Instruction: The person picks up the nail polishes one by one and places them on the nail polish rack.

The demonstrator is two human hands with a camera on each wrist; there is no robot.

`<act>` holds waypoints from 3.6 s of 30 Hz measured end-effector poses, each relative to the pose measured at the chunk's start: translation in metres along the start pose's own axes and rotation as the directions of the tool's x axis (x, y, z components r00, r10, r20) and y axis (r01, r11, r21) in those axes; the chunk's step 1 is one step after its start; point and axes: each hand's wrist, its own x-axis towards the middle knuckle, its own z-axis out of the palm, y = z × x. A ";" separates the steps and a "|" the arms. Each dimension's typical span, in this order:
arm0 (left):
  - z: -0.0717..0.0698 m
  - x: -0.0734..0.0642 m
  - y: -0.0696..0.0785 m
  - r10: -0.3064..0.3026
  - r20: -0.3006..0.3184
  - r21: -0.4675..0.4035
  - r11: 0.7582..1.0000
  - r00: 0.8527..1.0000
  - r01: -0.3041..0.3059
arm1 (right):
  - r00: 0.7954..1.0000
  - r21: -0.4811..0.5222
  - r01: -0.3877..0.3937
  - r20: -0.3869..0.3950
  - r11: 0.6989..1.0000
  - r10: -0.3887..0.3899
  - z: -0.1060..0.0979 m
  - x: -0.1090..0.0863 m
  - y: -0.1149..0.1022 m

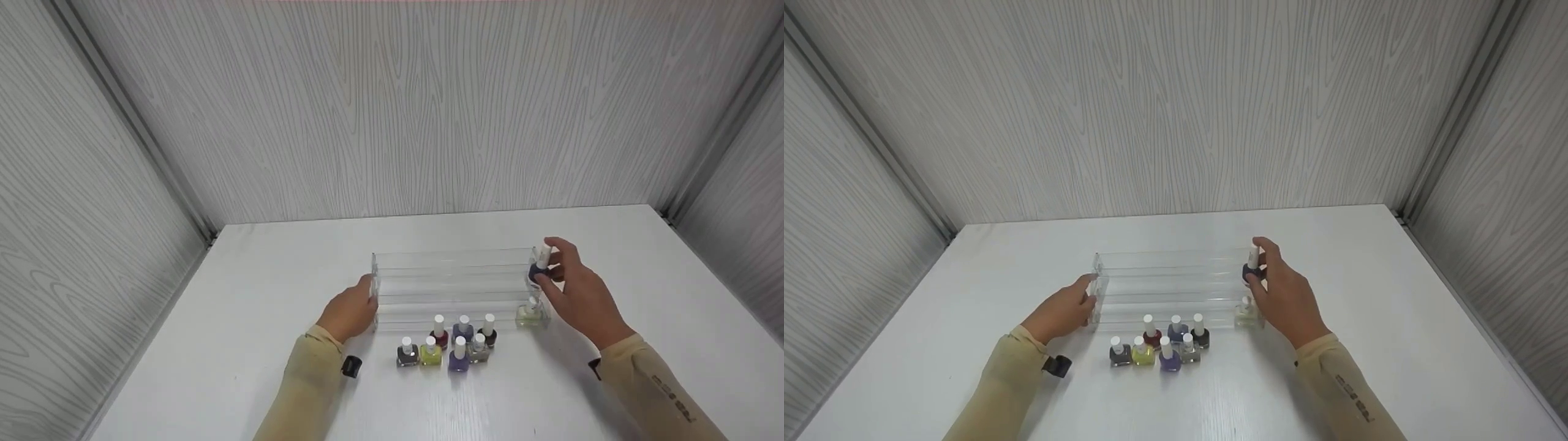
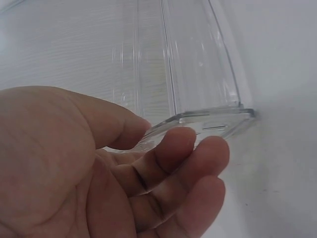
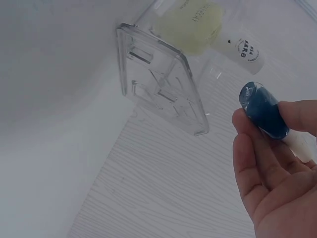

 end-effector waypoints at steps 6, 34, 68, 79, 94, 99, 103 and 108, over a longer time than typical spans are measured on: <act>0.000 0.000 0.000 -0.005 0.004 -0.001 1.000 1.000 0.005 | 1.000 0.030 -0.031 -0.002 0.999 0.031 0.001 0.003 0.004; -0.003 -0.002 -0.003 -0.013 -0.003 -0.002 1.000 1.000 0.013 | 0.996 0.054 -0.040 0.083 0.998 0.035 0.020 0.008 0.017; -0.003 -0.003 0.000 -0.027 0.007 0.003 1.000 1.000 0.027 | 0.996 -0.025 -0.007 0.090 1.000 0.009 0.014 0.004 0.023; -0.003 -0.002 -0.001 -0.022 0.013 -0.014 1.000 1.000 0.022 | 0.988 -0.049 -0.077 0.127 0.996 0.083 0.007 0.005 0.027; -0.004 -0.002 -0.001 -0.011 0.006 0.007 1.000 1.000 0.011 | 0.957 0.098 0.049 -0.290 0.994 -0.019 -0.011 0.008 -0.005; -0.006 -0.002 -0.001 -0.016 0.004 0.007 1.000 1.000 0.016 | 0.910 0.062 0.252 -0.355 0.966 -0.215 -0.011 0.008 -0.028; -0.006 -0.002 -0.003 -0.019 0.002 0.004 1.000 1.000 0.019 | 0.912 0.055 0.375 -0.202 0.926 -0.357 -0.008 0.004 -0.044; -0.006 -0.002 -0.005 -0.023 0.006 0.006 1.000 1.000 0.023 | 0.899 0.090 0.432 0.030 0.897 -0.436 0.004 0.000 -0.052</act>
